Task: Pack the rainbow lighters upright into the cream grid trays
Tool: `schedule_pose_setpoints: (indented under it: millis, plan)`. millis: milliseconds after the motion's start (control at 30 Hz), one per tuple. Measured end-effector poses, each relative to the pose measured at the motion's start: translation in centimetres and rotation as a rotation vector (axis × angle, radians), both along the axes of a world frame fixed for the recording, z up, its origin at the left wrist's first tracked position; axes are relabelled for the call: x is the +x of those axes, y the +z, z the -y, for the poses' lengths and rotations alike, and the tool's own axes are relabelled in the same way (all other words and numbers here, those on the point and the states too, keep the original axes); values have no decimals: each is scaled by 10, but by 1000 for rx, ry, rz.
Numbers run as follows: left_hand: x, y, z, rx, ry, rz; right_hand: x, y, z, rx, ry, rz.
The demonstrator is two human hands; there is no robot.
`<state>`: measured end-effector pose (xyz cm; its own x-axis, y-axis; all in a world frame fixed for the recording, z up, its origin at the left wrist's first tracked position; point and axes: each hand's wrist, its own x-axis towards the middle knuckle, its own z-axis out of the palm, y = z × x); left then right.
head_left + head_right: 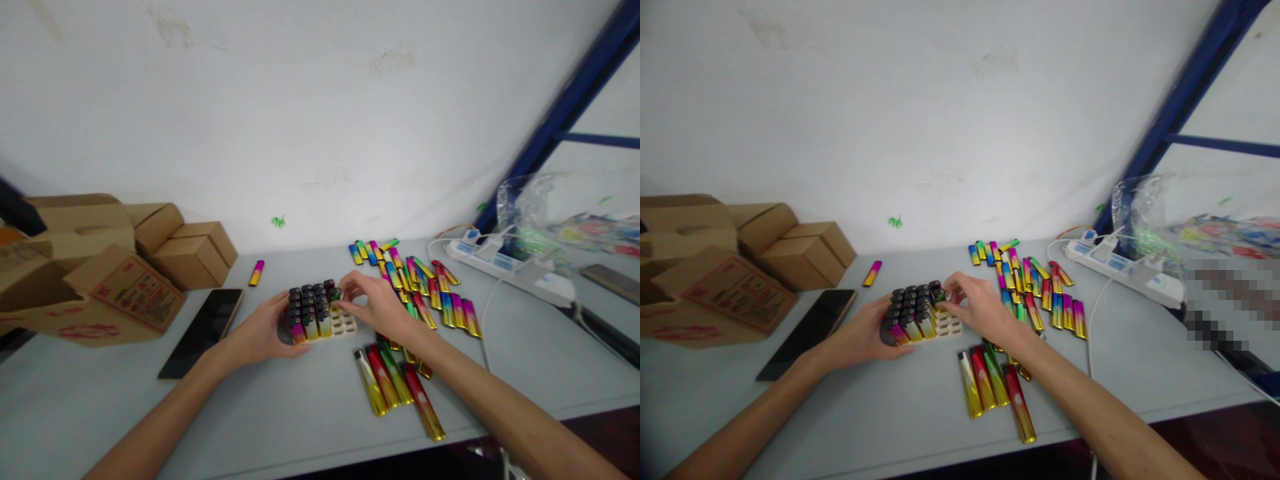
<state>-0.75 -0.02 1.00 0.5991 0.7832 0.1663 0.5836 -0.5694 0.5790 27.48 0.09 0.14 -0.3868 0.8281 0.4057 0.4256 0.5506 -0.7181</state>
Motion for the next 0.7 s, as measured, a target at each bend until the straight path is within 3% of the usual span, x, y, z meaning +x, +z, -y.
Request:
schedule_pose_setpoints:
  millis: [100, 267, 333, 433, 500, 700]
  plan:
    - [0, 0, 0, 9, -4, -1, -1, -3, -3, 77, -1, 113]
    - [1, 2, 1, 7, 6, -13, 17, 9, -14, 122, 62, 175]
    - [1, 3, 1, -2, 15, -15, 29, 12, -20, 96, -50, 267]
    - [-1, 1, 0, -19, 26, -22, 43, 8, -29, 55, -366, 488]
    - [-2, -1, -1, -15, 23, -27, 50, 4, -33, 36, -502, 620]
    - [-3, -1, -1, -9, 14, -29, 55, 1, -35, 14, -587, 851]
